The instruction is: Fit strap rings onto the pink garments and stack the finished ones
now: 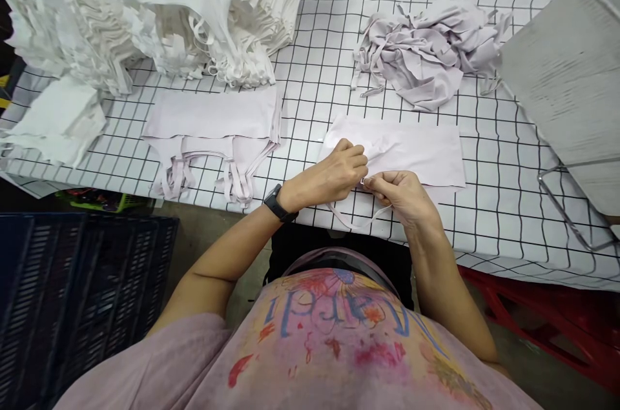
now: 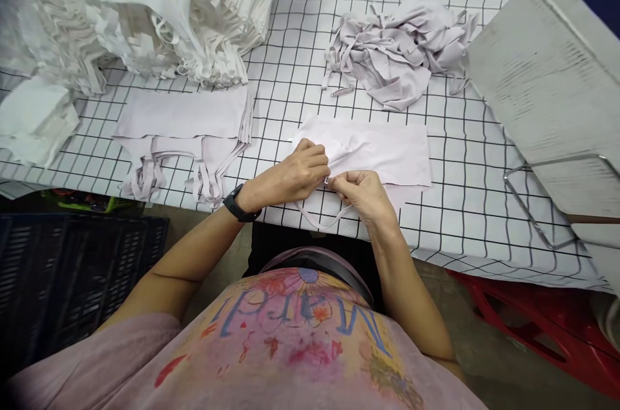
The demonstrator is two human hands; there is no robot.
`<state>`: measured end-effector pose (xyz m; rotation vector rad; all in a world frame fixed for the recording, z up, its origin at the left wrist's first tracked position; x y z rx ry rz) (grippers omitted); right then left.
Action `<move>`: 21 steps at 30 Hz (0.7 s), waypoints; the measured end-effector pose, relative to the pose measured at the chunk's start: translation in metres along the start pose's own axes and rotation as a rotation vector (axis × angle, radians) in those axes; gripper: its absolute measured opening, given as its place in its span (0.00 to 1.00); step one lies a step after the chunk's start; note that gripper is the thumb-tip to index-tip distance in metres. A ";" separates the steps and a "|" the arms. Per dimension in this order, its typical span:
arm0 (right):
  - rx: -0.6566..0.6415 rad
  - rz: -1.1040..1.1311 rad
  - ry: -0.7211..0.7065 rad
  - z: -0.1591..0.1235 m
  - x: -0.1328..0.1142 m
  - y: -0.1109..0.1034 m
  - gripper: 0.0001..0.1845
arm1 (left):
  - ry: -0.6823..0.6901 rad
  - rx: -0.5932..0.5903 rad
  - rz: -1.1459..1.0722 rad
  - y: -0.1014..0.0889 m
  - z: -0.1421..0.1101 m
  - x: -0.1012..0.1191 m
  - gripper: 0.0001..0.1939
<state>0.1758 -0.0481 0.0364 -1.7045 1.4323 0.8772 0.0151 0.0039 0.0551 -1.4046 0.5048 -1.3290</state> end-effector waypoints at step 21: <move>0.035 0.101 0.037 0.005 0.002 0.000 0.14 | 0.015 0.060 -0.027 0.002 0.000 -0.001 0.17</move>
Point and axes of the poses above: each hand's wrist, its own z-axis towards the middle knuckle, its own y-axis out of the palm, x = y × z, the point moved 2 cm from there along z, towards the middle knuckle, and after that the axes turned 11 degrees about -z, right-handed, at the moved point
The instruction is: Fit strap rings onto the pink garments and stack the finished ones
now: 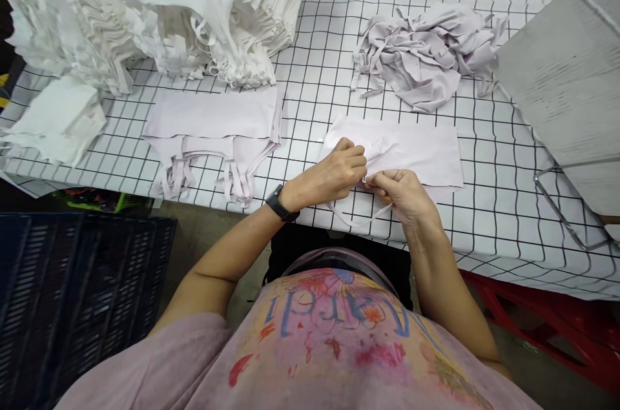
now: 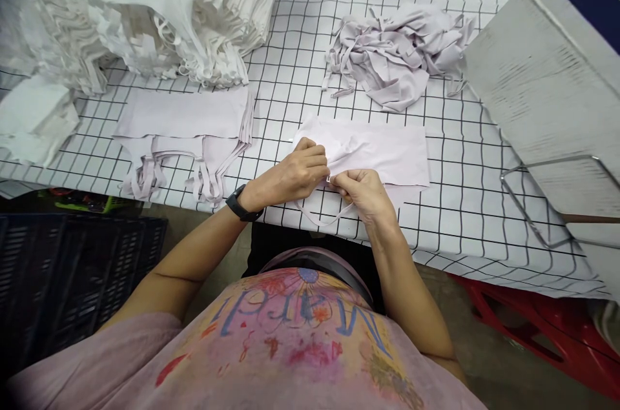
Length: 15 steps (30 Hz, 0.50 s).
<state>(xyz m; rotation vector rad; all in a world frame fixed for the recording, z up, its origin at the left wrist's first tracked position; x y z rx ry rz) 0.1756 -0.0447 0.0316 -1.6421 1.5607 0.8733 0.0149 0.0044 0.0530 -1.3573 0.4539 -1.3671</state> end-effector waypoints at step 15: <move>0.015 0.018 0.014 0.002 -0.001 -0.002 0.13 | -0.040 0.084 -0.030 0.004 -0.003 -0.004 0.15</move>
Point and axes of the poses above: each hand's wrist, its own z-axis towards the middle knuckle, its own y-axis out of the palm, x = y × z, the point moved 2 cm from there along z, towards the middle knuckle, and after that the axes turned 11 degrees about -z, right-handed, at the moved point
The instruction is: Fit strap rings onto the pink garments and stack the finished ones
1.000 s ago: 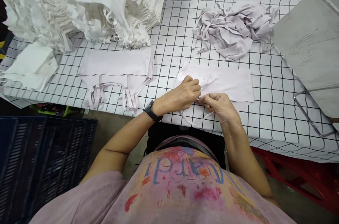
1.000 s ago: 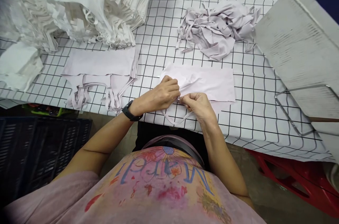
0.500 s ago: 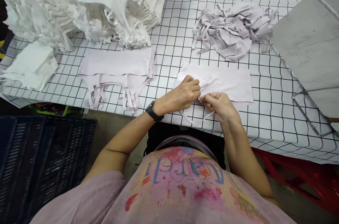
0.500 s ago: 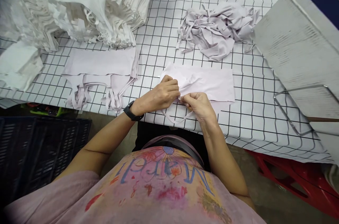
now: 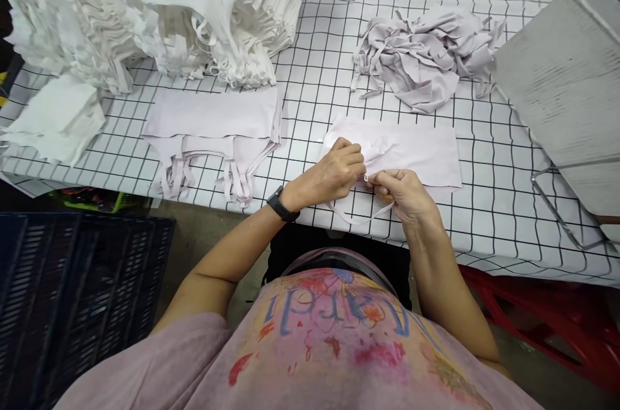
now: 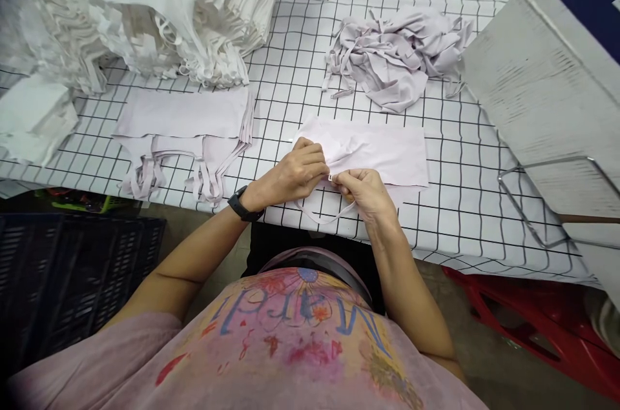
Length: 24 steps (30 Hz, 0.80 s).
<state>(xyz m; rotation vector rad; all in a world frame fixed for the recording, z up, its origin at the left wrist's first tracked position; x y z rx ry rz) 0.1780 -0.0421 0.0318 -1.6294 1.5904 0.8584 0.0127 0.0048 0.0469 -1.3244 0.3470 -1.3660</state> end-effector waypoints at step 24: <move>0.144 -0.214 -0.150 -0.046 0.014 0.026 0.14 | -0.146 0.104 0.112 0.012 -0.017 0.002 0.14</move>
Point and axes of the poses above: each hand's wrist, its own z-axis towards the middle knuckle, its own y-axis out of the palm, x = y × z, the point moved 2 cm from there along z, towards the middle knuckle, and after that the axes turned 11 degrees about -z, right-handed, at the moved point
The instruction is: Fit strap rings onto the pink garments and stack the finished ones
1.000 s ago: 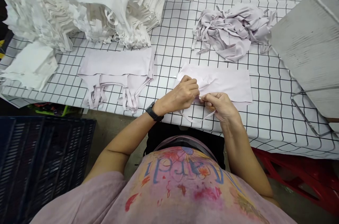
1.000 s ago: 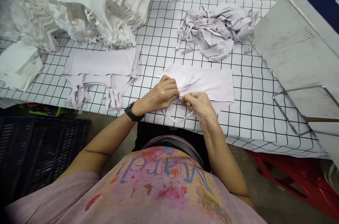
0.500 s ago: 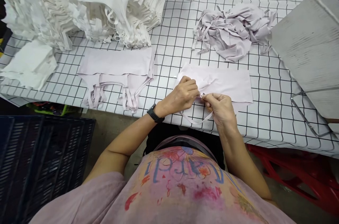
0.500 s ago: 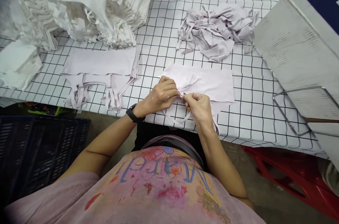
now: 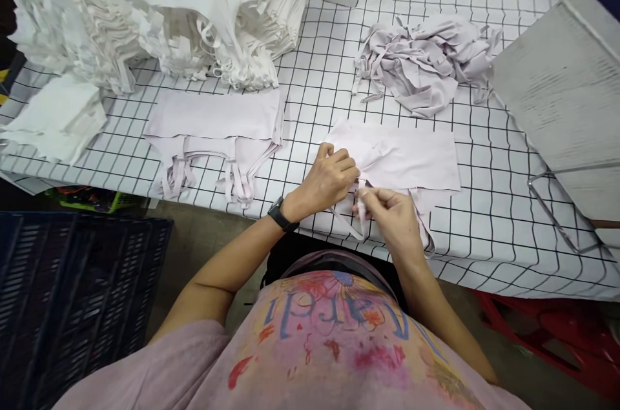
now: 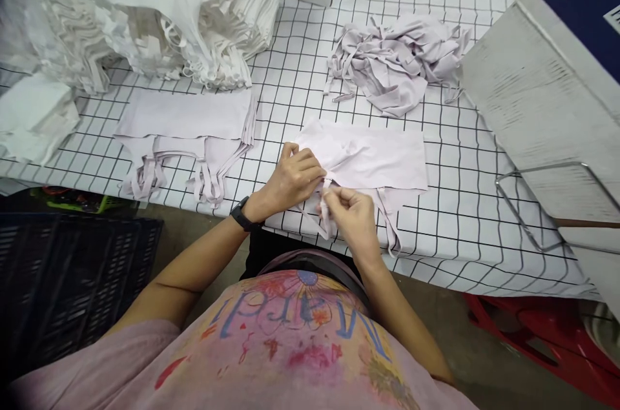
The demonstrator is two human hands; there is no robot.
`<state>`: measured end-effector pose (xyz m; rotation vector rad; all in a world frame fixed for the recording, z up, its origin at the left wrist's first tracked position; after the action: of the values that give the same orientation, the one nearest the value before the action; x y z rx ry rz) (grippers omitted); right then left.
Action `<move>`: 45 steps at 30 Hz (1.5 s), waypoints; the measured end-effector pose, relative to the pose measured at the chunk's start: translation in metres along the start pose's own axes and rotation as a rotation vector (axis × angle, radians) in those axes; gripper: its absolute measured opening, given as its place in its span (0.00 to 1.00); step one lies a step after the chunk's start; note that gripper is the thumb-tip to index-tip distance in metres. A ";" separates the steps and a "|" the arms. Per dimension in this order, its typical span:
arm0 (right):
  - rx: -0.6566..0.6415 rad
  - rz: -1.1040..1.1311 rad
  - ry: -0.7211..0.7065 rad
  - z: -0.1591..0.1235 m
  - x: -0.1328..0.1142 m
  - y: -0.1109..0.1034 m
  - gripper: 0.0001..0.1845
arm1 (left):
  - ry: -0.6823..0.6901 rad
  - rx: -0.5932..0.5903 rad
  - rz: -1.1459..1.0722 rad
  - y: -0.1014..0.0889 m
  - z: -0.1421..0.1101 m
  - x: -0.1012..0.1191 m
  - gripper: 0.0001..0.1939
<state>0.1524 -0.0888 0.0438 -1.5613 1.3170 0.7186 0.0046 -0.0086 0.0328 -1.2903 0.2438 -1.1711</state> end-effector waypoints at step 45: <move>0.762 -0.545 -0.148 0.125 0.032 -0.163 0.05 | -0.671 -0.028 -0.050 -0.033 0.054 -0.084 0.15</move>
<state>0.3328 0.0093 0.0127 -1.1180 0.8356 -0.0301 -0.0126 0.0951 0.0412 -1.6436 -0.2670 -0.7193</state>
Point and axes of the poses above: each hand's wrist, its own z-axis towards the middle knuckle, its own y-axis out of the palm, x = y × z, the point moved 2 cm from there along z, towards the middle knuckle, and after that the axes turned 11 degrees about -z, right-handed, at the moved point
